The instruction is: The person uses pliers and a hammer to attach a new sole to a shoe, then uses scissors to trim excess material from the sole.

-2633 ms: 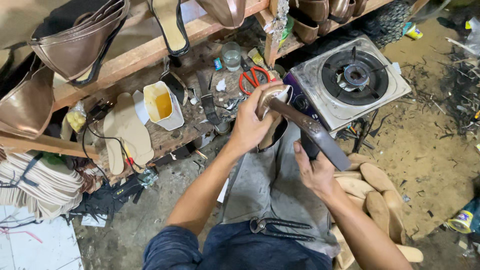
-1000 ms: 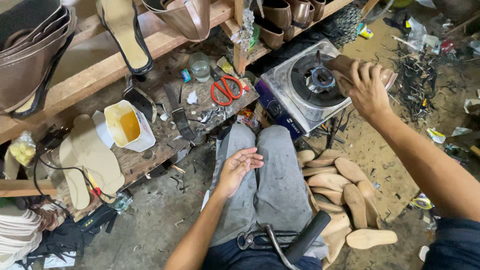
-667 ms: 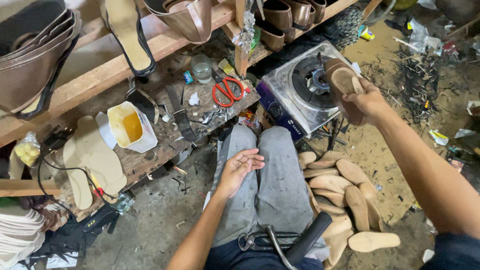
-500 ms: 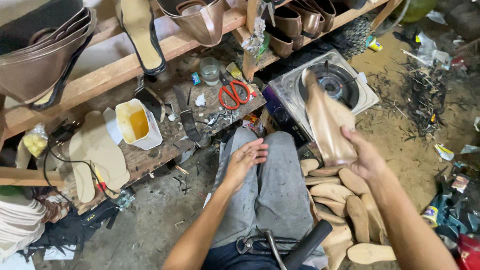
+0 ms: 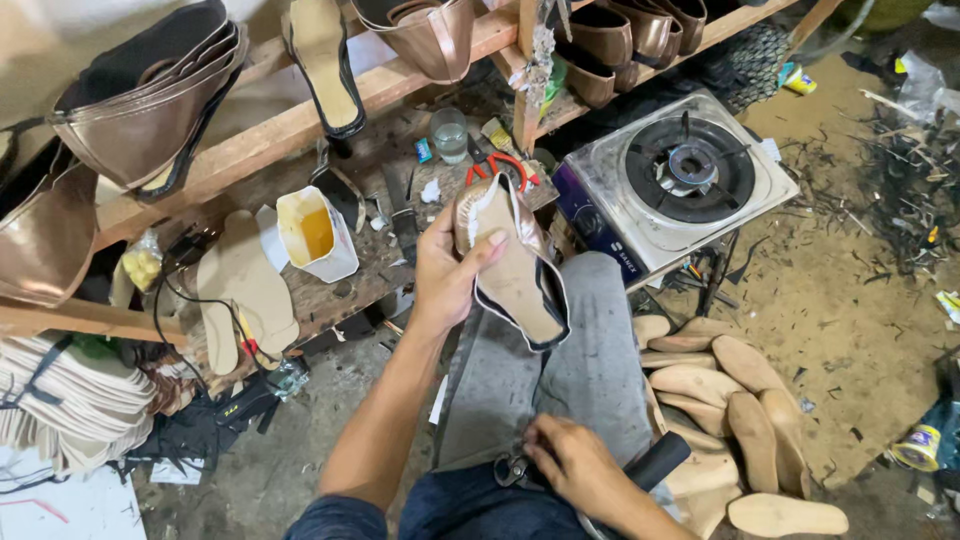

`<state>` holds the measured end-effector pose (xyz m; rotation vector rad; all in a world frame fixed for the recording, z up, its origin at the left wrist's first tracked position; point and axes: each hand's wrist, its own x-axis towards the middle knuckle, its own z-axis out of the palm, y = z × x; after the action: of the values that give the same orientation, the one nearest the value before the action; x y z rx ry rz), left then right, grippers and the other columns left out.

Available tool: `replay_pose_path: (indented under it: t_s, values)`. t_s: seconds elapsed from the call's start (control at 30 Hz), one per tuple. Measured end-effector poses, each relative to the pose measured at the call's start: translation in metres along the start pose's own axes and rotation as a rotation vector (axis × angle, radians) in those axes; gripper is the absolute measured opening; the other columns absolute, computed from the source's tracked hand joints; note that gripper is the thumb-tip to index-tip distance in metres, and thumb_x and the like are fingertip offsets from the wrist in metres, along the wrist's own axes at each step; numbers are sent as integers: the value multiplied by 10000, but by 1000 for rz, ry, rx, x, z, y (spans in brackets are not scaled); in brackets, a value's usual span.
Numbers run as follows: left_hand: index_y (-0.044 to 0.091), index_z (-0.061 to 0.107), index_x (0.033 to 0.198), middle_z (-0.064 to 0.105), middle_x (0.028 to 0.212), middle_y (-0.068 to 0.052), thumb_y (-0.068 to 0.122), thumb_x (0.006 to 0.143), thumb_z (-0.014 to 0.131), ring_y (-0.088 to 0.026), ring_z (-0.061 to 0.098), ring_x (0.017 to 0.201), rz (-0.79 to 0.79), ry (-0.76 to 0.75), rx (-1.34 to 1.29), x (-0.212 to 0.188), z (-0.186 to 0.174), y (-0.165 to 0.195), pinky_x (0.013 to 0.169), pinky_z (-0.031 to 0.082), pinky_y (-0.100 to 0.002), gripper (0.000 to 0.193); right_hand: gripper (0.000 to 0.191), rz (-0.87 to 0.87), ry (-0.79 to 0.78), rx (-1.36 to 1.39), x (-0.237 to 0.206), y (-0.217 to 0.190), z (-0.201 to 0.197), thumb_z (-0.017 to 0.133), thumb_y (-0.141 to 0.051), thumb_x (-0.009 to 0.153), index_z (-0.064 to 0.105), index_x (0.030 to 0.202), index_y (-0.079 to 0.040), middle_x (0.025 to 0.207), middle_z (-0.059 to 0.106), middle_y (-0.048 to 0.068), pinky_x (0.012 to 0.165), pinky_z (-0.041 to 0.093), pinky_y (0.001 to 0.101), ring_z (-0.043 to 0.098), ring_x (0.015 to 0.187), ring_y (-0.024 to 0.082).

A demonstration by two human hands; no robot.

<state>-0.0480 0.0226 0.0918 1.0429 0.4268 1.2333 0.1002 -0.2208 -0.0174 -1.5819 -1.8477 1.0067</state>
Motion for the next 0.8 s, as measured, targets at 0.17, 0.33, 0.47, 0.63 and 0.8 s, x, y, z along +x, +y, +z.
replay_pose_path:
  t_s: [0.17, 0.33, 0.47, 0.63, 0.8]
  values:
    - [-16, 574, 1412, 686, 1273, -55, 59, 933, 755, -134, 643, 1171, 72, -73, 284, 2, 8, -13, 1050, 509, -300, 517, 458, -127, -164, -337, 3, -33, 25, 873, -154, 612, 609, 971, -47, 979, 662, 151, 776, 479, 514, 629, 964, 400]
    - [-24, 587, 1391, 693, 1247, -51, 44, 927, 751, -127, 642, 1142, -15, -88, 294, -1, 7, -45, 1032, 510, -293, 497, 425, -262, -150, -1, 1, -52, 3, 822, -74, 702, 620, 1071, -18, 1005, 648, 157, 790, 505, 474, 630, 966, 401]
    - [-32, 581, 1409, 685, 1233, -95, 15, 901, 750, -181, 645, 1114, -255, -33, 90, -24, 2, -78, 1008, 522, -328, 538, 300, -325, -112, 157, -2, -51, -12, 803, -111, 864, 616, 1069, 3, 990, 627, 165, 774, 522, 438, 645, 920, 381]
    - [56, 471, 1497, 590, 1385, -78, -41, 851, 710, -167, 546, 1285, -268, -46, 335, -64, -1, -105, 1114, 411, -302, 696, 217, -249, 77, 264, 7, -37, -20, 773, -88, 873, 629, 1006, 3, 1013, 649, 148, 771, 552, 394, 687, 919, 319]
    - [42, 475, 1496, 600, 1387, -97, 3, 950, 632, -180, 551, 1302, -229, -173, 337, -77, -7, -105, 1140, 404, -313, 570, 263, 371, 356, 1144, 26, -27, -50, 545, -158, 984, 670, 1010, 72, 916, 747, 139, 730, 599, 372, 709, 798, 238]
